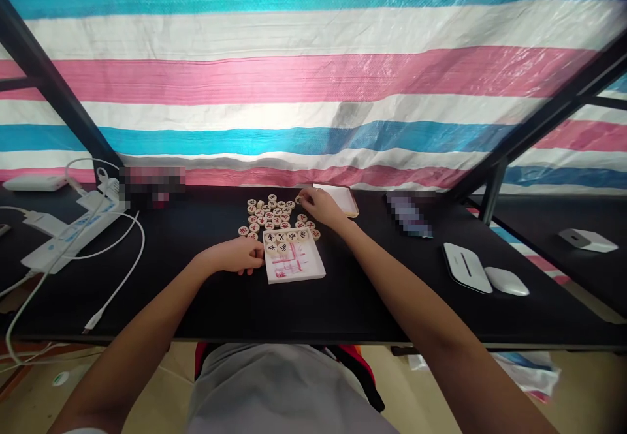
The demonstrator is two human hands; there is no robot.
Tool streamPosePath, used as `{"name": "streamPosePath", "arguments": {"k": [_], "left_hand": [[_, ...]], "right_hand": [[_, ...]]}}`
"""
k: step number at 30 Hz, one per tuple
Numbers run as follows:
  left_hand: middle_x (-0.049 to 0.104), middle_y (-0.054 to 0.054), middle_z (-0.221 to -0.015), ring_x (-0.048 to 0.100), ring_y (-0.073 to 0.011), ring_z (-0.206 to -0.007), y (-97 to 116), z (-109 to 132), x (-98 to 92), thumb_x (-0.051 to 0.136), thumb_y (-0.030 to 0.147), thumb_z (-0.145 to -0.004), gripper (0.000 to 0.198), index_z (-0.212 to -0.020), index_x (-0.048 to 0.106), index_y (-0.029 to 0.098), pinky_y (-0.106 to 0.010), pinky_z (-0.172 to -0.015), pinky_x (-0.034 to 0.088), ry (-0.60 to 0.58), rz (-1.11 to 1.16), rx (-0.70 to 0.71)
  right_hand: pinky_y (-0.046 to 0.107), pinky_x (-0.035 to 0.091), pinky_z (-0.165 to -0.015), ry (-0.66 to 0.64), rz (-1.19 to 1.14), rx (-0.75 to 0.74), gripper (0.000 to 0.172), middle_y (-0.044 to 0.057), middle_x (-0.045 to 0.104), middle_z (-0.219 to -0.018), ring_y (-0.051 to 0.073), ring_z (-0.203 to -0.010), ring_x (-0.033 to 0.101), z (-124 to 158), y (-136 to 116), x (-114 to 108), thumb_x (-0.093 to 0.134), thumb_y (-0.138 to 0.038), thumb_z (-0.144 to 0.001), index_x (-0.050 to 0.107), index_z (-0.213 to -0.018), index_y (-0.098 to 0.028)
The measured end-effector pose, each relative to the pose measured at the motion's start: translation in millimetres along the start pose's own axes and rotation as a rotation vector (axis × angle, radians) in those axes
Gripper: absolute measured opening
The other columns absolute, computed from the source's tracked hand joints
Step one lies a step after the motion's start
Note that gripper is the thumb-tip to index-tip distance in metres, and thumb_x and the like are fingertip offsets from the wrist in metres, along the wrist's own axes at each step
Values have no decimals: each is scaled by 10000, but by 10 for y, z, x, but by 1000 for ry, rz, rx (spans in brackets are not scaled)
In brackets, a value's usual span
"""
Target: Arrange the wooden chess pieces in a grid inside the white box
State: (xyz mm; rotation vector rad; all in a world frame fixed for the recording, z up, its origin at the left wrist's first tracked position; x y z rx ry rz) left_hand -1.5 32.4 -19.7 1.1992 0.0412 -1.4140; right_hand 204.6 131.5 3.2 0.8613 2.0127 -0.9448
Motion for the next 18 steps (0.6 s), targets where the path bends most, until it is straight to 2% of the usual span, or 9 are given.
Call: {"name": "streamPosePath", "arguments": {"k": [2,4,6,10,13,18], "left_hand": [[616,5,-638,526,-110,-469,5,4,-4,479,293,-737,133,-779,537,180,-204,-433,385,4,-7,-8],[616,6,-639,529,-111,-470,8,6,-9,477,293,-738,124,-765,528,183,-203,-425,384,9,-14,-19],[616,5,-637,531,-113,-470,18,8,-8,476,294,-740,119,-754,519,184,-205,-422,387,4,-12,-19],[615,2,-630,541,-116,-478,48,34,-27,476,272,-728,90,-715,474,183,-208,-437,397,6,-2,-31],[611,1,-610,558,-123,-500,58,66,-51,481,259,-714,90,-684,438,186,-203,-441,391,18,-15,-70],[577,15,-595,570,-129,-508,60,73,-77,478,279,-721,114,-673,423,192,-208,-449,392,47,-18,-68]], "right_hand": [[281,444,-702,12,-166,24,161,42,684,-854,176,-777,611,126,-130,-171,512,-270,-871,589,-975,-174],[263,449,-678,-71,-280,-2,157,20,679,-828,160,-757,614,289,-324,-278,537,-299,-858,585,-958,-188],[253,449,-676,-230,-314,-54,129,7,675,-825,147,-749,610,464,-523,-288,549,-307,-852,605,-894,-199],[242,440,-639,-381,-248,-57,76,6,651,-746,139,-689,593,665,-674,-211,578,-242,-819,636,-828,-192],[251,440,-659,-394,-182,-94,76,17,644,-741,151,-721,589,681,-677,-141,587,-209,-815,659,-828,-189],[276,452,-721,-324,-127,-177,93,44,652,-862,177,-829,577,688,-691,-96,594,-190,-829,683,-851,-198]]}}
Point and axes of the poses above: each hand's wrist, its own z-axis away from the middle knuckle, its own x-axis out of the palm, y = z × x, the point moved 6 cm from there along -z, towards the middle knuckle
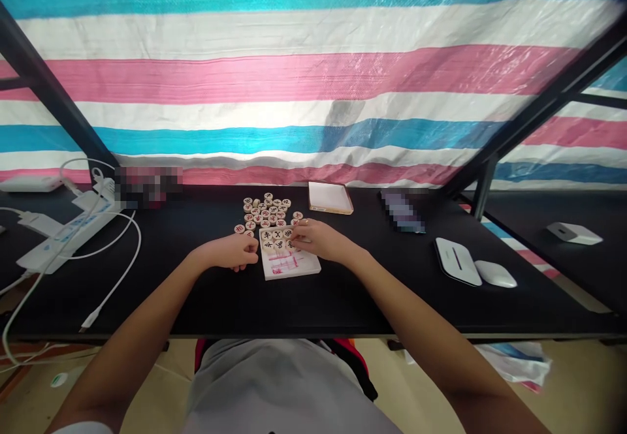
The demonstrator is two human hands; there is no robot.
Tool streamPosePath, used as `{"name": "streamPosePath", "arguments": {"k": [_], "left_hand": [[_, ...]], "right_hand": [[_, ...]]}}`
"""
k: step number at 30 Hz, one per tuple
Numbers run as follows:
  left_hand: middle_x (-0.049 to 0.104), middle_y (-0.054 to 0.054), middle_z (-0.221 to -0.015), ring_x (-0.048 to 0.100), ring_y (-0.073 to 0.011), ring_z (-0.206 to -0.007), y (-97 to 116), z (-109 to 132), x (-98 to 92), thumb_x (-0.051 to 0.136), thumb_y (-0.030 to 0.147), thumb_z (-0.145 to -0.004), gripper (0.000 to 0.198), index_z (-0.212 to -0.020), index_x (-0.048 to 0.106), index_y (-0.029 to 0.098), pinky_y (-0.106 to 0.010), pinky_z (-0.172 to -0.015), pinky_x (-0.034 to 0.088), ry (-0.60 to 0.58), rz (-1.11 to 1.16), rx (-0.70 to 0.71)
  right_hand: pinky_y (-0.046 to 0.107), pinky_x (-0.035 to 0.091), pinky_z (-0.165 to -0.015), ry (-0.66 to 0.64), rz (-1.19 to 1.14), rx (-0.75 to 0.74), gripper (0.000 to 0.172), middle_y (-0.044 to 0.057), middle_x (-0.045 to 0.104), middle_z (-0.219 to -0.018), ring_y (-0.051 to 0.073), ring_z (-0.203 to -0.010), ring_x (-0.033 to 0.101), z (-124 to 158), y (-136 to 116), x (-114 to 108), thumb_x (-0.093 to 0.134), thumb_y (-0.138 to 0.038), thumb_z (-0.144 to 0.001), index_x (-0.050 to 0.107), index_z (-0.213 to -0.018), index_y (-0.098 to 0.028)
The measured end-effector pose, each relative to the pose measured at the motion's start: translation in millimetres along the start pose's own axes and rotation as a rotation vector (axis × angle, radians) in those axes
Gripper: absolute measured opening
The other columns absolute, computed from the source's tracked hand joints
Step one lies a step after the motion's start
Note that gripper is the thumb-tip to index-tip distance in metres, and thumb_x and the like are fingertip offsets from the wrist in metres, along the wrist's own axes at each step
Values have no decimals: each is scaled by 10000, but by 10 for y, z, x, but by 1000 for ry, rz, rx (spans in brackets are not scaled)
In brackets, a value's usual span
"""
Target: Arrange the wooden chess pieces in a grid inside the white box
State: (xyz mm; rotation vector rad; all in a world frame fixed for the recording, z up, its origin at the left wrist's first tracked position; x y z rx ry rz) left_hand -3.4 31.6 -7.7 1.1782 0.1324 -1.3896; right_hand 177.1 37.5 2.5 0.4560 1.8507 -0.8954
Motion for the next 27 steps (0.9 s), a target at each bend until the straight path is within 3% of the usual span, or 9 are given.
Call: {"name": "streamPosePath", "arguments": {"k": [5,9,13,18,27], "left_hand": [[552,20,-564,566,-126,-498,46,-27,-13,463,320,-758,177,-646,423,189,-215,-469,384,45,-40,109],[581,-2,-545,572,-138,-506,44,-33,37,433,322,-786,197,-642,427,188,-219,-477,425,-20,26,72],[604,-15,-573,562,-138,-486,39,-35,38,334,354,-857,256,-703,447,184,-233,-478,456,-9,120,44],[631,-33,-621,574,-136,-496,38,-57,54,327,484,-886,380,-717,474,178,-227,-466,440,-2,19,78],[638,-27,-624,582,-133,-503,36,-61,56,368,462,-873,353,-692,483,182,-220,-464,423,13,-38,89]], "right_hand": [[301,464,-733,101,74,-31,130,65,639,-857,193,-834,577,11,-36,-59,550,-220,-875,674,-884,-182],[352,466,-810,208,83,-17,210,93,638,-945,211,-889,585,15,41,-141,462,-237,-924,660,-960,-176],[372,465,-856,269,47,28,261,105,638,-1010,218,-926,590,4,178,-155,421,-262,-943,658,-1002,-171],[392,452,-911,239,43,92,303,109,635,-1082,242,-1019,576,-8,277,-108,414,-320,-946,645,-1080,-176],[396,452,-930,232,-11,106,362,89,640,-1098,227,-1019,577,-130,507,-64,310,-278,-964,610,-1142,-181]]}}
Point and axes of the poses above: each hand's wrist, its own z-axis away from the middle knuckle, its own x-axis out of the palm, y = z × x, the point moved 6 cm from there along -z, towards the middle knuckle
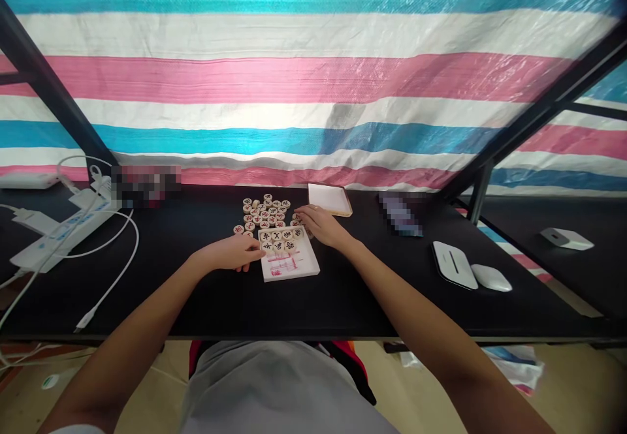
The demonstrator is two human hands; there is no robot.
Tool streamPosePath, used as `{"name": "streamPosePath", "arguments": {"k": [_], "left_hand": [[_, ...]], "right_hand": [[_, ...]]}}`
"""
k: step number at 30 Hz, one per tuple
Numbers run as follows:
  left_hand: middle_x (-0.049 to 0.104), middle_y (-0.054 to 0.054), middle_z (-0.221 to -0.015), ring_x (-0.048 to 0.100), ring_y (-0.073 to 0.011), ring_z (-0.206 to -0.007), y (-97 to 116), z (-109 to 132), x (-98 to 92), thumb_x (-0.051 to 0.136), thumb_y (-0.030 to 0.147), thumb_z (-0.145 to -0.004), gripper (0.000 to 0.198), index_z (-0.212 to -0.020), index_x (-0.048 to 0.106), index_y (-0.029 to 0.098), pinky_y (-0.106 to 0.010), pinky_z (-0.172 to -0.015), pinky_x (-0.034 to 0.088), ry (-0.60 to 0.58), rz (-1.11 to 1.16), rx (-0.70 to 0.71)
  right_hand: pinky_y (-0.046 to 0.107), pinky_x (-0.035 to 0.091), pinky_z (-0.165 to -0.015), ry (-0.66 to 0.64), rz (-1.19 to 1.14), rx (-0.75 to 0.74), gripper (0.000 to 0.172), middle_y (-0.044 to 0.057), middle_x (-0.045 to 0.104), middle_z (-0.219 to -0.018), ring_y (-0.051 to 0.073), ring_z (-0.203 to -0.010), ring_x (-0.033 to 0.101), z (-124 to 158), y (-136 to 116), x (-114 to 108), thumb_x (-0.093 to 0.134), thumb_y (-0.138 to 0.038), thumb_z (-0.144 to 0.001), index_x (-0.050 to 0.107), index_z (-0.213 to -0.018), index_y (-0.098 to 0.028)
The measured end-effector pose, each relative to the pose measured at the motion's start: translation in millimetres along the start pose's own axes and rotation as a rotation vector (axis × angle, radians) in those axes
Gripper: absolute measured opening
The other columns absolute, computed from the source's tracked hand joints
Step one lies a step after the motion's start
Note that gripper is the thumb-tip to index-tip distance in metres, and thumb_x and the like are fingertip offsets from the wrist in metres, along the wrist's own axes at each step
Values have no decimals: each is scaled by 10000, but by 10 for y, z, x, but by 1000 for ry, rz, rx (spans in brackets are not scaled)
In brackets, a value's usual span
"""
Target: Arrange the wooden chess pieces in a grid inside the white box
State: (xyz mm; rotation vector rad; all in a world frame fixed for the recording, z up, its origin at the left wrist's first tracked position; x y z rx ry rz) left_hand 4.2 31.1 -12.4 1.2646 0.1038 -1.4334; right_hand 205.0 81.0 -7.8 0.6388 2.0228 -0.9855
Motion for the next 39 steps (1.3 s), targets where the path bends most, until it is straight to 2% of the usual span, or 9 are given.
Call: {"name": "streamPosePath", "arguments": {"k": [4,8,14,19,26,29,31,36,39], "left_hand": [[636,-26,-623,579,-136,-507,13,7,-4,371,481,-867,366,-687,486,183,-228,-475,424,-3,2,3],[636,-22,-631,578,-137,-510,7,7,-10,373,497,-866,371,-703,488,184,-232,-477,420,12,-2,-10],[625,-25,-615,567,-129,-493,5,-4,-4,403,487,-858,365,-686,489,178,-221,-463,407,5,16,0],[627,-22,-614,568,-126,-495,7,-2,-15,385,469,-868,357,-686,488,180,-216,-461,408,1,-1,2],[629,-15,-620,574,-127,-500,2,7,-17,388,469,-869,343,-700,482,186,-215,-465,415,0,2,-25],[631,-16,-621,574,-128,-501,13,11,-17,385,464,-871,345,-691,483,186,-217,-462,416,-1,-3,-20],[630,-16,-620,575,-129,-502,14,11,-17,385,466,-872,347,-689,480,187,-219,-465,420,-2,3,-19],[627,-15,-619,572,-127,-499,-3,2,-15,389,475,-870,345,-702,473,185,-220,-465,424,-3,15,-33],[624,-15,-620,569,-123,-497,-4,0,-15,393,480,-867,349,-702,471,183,-216,-463,419,0,17,-33]], "right_hand": [[415,405,-1001,-77,60,-46,401,88,597,-1243,239,-1143,531,-193,-25,85,313,-249,-948,552,-1260,-166],[422,365,-1041,-172,112,-132,431,49,593,-1272,238,-1216,486,-230,-112,176,276,-286,-968,515,-1314,-196],[385,370,-1025,-133,187,-110,420,115,608,-1226,242,-1147,528,-178,-37,166,299,-264,-960,615,-1196,-117],[338,420,-964,-97,122,28,446,100,635,-1133,220,-1053,573,-104,102,55,280,-311,-974,695,-1032,-159],[336,402,-976,-98,128,153,411,123,641,-1106,215,-1080,566,-1,275,-58,291,-281,-973,677,-1020,-148],[330,410,-951,-129,214,187,308,135,615,-1135,217,-1075,562,43,367,-82,377,-144,-906,635,-1074,-133],[329,420,-920,-155,267,211,317,139,594,-1151,223,-1049,568,76,425,-105,441,-81,-833,602,-1101,-128],[310,450,-797,-265,249,261,231,98,633,-985,218,-908,601,139,504,-166,549,-141,-785,600,-1010,-149],[280,456,-750,-335,145,294,290,73,634,-982,195,-861,608,195,541,-197,639,-177,-732,602,-1020,-169]]}}
Point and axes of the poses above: each hand's wrist, its own z-axis away from the middle knuckle, its own x-axis out of the palm, y = z × x, the point moved 6 cm from there along -z, towards the middle knuckle
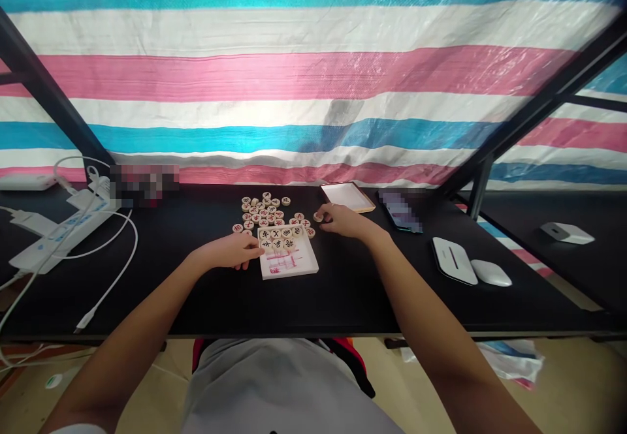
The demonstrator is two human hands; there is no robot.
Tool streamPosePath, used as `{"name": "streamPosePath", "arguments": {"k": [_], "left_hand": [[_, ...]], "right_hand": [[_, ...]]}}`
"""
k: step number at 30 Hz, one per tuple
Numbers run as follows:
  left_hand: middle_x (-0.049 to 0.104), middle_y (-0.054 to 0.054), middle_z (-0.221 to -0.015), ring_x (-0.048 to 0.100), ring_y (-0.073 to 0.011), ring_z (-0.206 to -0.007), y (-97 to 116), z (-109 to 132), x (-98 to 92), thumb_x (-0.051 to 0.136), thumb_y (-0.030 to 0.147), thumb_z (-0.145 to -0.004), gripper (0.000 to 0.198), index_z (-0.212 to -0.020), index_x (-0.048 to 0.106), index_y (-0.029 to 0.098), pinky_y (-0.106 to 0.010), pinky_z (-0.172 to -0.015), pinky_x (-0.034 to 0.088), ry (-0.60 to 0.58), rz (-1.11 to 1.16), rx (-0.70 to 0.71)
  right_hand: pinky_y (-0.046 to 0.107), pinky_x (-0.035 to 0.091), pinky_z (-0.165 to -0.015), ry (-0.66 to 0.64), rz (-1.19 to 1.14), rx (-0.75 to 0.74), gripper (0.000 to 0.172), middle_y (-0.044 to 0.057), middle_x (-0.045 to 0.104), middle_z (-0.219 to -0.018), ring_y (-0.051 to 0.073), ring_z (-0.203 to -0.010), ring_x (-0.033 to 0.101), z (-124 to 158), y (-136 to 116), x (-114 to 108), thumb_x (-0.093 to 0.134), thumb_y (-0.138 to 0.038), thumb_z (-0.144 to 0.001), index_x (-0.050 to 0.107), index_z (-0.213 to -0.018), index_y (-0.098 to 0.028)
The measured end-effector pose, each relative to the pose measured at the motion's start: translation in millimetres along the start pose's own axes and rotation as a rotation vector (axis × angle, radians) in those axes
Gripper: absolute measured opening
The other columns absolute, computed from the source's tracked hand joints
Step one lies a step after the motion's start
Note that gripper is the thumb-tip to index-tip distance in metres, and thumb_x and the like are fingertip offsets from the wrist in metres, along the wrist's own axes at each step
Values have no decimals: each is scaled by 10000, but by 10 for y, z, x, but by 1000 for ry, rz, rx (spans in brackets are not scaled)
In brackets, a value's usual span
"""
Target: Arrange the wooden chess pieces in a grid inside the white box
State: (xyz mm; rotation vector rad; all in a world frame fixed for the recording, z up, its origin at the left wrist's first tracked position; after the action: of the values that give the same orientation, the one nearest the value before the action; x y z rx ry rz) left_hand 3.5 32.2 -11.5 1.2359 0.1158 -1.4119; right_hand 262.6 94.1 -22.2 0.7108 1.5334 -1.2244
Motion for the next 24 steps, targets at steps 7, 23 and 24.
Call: {"name": "streamPosePath", "arguments": {"k": [7,23,24], "left_hand": [[626,-15,-618,564,-126,-496,11,17,-3,393,488,-860,355,-690,473,186,-227,-471,416,0,-7,-2],[661,-32,-646,573,-124,-496,26,23,-7,400,447,-861,350,-663,498,174,-219,-466,420,-1,13,-25],[668,-38,-645,574,-124,-491,25,20,-1,396,454,-863,374,-654,517,169,-219,-471,424,-9,13,-27]], "right_hand": [[302,477,-710,-55,-166,-26,518,69,615,-1083,213,-861,606,91,-11,26,778,-357,-624,595,-1085,-209],[320,452,-735,90,-89,-94,295,68,595,-1004,194,-817,585,25,-275,67,617,-423,-795,602,-975,-190],[319,452,-735,104,-87,-103,286,66,597,-997,192,-812,585,18,-282,75,613,-424,-800,601,-965,-191]]}}
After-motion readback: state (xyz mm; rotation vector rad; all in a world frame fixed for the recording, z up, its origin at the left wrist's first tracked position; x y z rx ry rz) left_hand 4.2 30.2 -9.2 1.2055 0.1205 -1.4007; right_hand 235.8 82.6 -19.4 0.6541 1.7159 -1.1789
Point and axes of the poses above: each hand's wrist, its own z-axis away from the middle knuckle, its own x-axis out of the palm, y = z × x, the point moved 6 cm from there along -z, towards the middle knuckle
